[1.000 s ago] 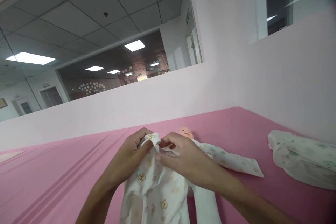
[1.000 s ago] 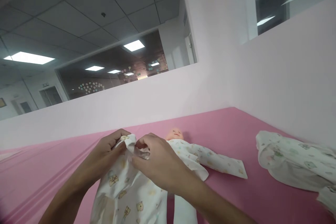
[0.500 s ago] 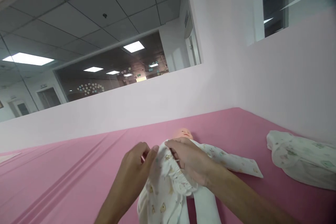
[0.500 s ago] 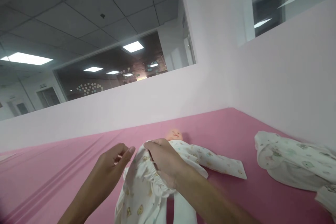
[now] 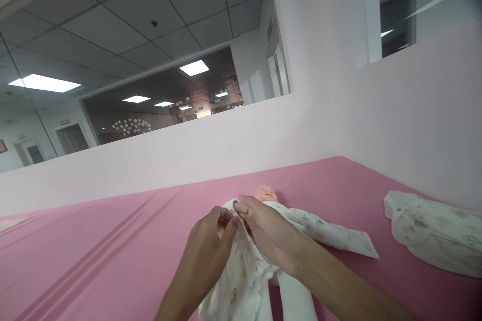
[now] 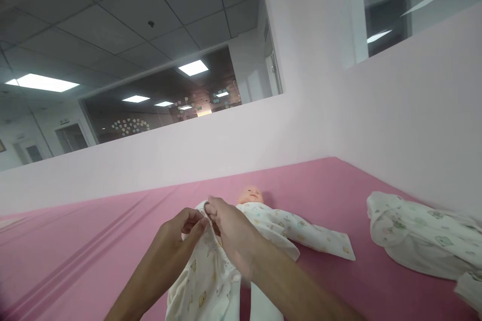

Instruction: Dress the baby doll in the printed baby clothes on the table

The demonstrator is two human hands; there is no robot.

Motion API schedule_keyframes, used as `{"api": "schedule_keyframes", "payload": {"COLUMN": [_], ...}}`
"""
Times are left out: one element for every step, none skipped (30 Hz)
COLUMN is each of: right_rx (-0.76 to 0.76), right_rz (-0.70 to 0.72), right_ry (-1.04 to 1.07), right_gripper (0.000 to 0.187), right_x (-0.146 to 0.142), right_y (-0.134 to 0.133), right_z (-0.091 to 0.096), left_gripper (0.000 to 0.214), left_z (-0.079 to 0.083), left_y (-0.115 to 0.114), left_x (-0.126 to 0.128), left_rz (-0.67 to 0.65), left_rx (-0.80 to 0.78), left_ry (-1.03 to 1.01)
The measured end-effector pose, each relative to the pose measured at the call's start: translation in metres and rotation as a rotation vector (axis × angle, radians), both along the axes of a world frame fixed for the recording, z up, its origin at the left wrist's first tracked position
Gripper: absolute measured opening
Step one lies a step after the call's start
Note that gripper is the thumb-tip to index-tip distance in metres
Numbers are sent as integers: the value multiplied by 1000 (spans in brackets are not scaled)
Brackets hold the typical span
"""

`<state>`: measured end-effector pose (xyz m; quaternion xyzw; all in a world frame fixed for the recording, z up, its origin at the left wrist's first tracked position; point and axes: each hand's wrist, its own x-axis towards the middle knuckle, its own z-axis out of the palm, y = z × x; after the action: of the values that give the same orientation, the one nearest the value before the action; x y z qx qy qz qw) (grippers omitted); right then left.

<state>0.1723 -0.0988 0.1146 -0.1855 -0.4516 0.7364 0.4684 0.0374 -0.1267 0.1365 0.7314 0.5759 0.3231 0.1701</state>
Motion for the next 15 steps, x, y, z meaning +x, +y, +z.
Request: {"api": "schedule_keyframes", "payload": {"right_rx": [3,29,59,84,108,131,150,162,164,154,130,95,59,36,26], "right_rz": [47,70,85,97,104,105,99,93,91,99,111,119,114,83,29], "right_ry": [22,32,33,28,25,23,27,35,48,64,78,84,78,57,28], "right_gripper": [38,42,45,46,46,46,46,46,45,41,36,29,22,16,13], "right_x": [0,0,0,0,0,0,0,-1,-1,-2,-3,-5,-6,-7,-7], "right_y": [-2,-4,-7,-9,-11,-12,-11,-9,-7,-4,-1,2,4,4,4], "right_z": [1,1,2,3,3,3,3,3,2,2,2,1,1,2,2], "left_gripper": [29,30,30,29,27,26,25,24,23,23,23,24,24,25,24], "left_z": [0,1,2,2,3,4,5,6,7,8,8,8,6,4,1], "left_y": [0,0,0,1,2,2,2,2,2,1,-1,-3,-5,-8,-11], "left_x": [1,2,3,3,3,2,1,0,0,-1,-1,0,2,4,7], "left_rz": [-2,17,53,98,145,188,221,246,265,271,260,235,201,159,113], "left_rx": [0,2,11,24,42,65,93,125,162,199,230,252,271,295,328], "left_ry": [-22,-22,1,48,113,183,243,286,305,297,270,238,211,196,196]}}
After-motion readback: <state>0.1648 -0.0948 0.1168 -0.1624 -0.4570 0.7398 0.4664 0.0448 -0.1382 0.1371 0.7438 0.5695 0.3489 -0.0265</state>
